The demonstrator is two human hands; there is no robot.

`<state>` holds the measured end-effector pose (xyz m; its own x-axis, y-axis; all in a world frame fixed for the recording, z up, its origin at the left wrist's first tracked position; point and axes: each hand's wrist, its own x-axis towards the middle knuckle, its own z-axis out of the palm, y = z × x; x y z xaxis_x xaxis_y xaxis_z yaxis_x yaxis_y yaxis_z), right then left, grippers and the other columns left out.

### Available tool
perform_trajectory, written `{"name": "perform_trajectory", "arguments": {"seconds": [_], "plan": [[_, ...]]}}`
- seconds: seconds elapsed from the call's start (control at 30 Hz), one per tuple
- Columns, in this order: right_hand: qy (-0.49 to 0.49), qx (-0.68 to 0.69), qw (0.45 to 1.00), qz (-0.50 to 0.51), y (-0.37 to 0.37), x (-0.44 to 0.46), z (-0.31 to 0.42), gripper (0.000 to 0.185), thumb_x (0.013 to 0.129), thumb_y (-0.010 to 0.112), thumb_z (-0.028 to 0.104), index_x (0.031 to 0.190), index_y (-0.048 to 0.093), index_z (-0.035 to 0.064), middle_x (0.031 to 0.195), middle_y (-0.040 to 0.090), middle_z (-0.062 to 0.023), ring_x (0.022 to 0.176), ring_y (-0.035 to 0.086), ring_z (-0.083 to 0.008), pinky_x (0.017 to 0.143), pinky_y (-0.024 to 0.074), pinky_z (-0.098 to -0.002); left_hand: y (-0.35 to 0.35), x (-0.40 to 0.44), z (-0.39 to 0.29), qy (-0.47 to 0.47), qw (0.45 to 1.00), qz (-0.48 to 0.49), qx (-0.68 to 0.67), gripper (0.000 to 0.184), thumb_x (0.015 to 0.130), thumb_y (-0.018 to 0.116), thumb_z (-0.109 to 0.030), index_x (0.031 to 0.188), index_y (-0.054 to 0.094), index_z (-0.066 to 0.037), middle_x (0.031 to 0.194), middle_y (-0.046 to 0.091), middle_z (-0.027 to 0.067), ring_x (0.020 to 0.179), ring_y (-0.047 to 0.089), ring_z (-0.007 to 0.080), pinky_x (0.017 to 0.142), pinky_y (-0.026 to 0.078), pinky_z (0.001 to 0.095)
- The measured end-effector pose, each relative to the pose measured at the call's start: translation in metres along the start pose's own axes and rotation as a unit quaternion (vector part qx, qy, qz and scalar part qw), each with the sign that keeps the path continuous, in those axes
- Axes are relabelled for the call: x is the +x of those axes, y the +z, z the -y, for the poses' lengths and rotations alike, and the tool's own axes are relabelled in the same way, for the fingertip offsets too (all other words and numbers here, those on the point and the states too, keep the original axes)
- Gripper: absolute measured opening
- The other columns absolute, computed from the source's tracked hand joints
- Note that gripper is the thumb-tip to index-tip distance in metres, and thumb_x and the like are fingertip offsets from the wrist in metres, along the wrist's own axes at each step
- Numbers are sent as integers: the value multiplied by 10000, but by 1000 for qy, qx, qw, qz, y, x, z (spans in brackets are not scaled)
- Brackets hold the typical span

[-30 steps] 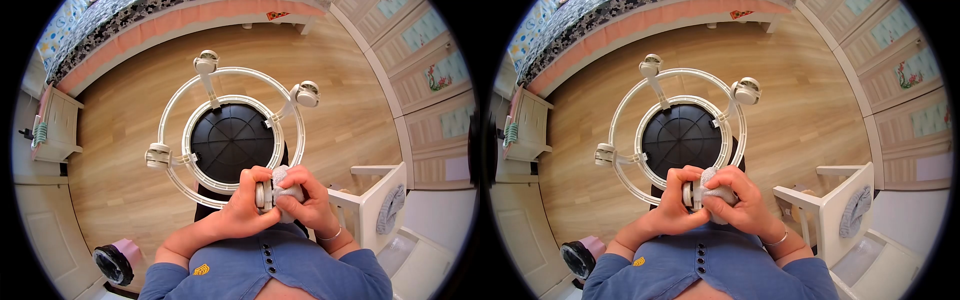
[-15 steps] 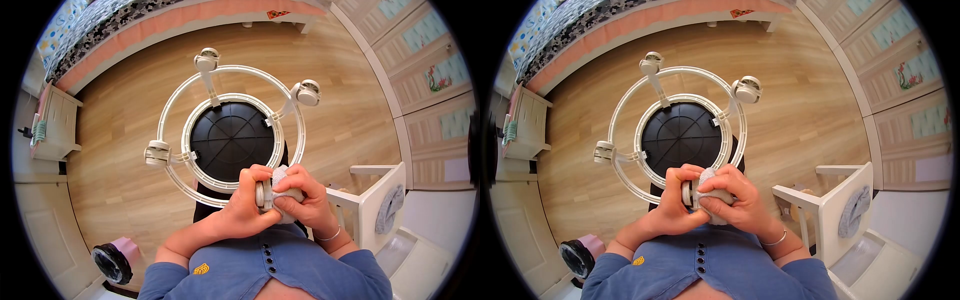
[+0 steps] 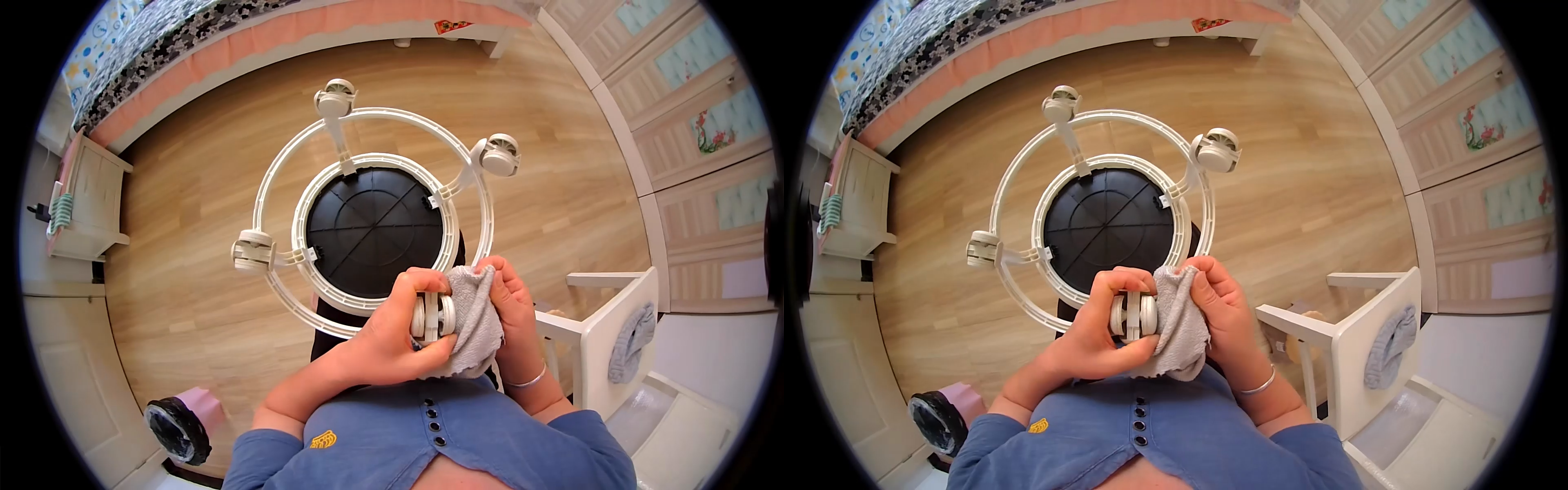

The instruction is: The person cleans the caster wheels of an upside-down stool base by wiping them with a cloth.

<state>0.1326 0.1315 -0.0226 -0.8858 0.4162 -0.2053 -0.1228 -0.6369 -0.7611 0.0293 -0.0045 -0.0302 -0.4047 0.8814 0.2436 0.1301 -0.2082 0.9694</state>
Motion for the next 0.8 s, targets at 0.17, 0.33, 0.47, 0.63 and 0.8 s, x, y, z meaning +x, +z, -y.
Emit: {"name": "perform_trajectory", "arguments": {"seconds": [0.17, 0.33, 0.47, 0.63, 0.8], "plan": [[-19, 85, 995, 37, -17, -3, 0, 166, 921, 433, 221, 985, 492, 81, 882, 577, -22, 790, 566, -94, 690, 480, -223, -3, -1, -6, -92, 996, 0, 19, 528, 704, 664, -135, 1116, 361, -7, 965, 472, 123, 867, 490, 189, 761, 411, 303], [-16, 117, 993, 14, -34, -6, -1, 154, 919, 437, 214, 983, 485, 81, 874, 574, -26, 779, 567, -93, 691, 480, -224, -3, 0, -2, -52, 996, -19, 68, 499, 687, 690, -176, 1053, 408, 13, 868, 505, 146, 754, 532, 231, 675, 434, 313], [-2, 118, 993, 15, -29, -7, 12, 215, 935, 391, 263, 979, 479, 71, 892, 574, -39, 818, 561, -115, 731, 475, -263, -5, 1, -5, -59, 997, -16, 56, 490, 687, 689, -183, 1045, 418, 12, 837, 513, 138, 719, 534, 226, 649, 436, 313], [-15, 136, 990, 44, -36, -4, 27, 300, 945, 328, 342, 925, 474, 80, 891, 570, -50, 844, 552, -140, 756, 463, -286, -4, 0, -1, -66, 996, -9, 50, 485, 692, 688, -182, 1046, 414, 5, 815, 517, 126, 705, 533, 216, 640, 436, 305], [-164, 139, 976, 22, -19, 1, 66, 428, 917, 335, 456, 702, 455, 106, 672, 523, -53, 680, 510, -173, 686, 452, -333, -4, 1, -8, -71, 996, -16, 48, 480, 700, 685, -171, 1053, 404, -8, 815, 520, 122, 709, 536, 210, 644, 438, 307]]}}
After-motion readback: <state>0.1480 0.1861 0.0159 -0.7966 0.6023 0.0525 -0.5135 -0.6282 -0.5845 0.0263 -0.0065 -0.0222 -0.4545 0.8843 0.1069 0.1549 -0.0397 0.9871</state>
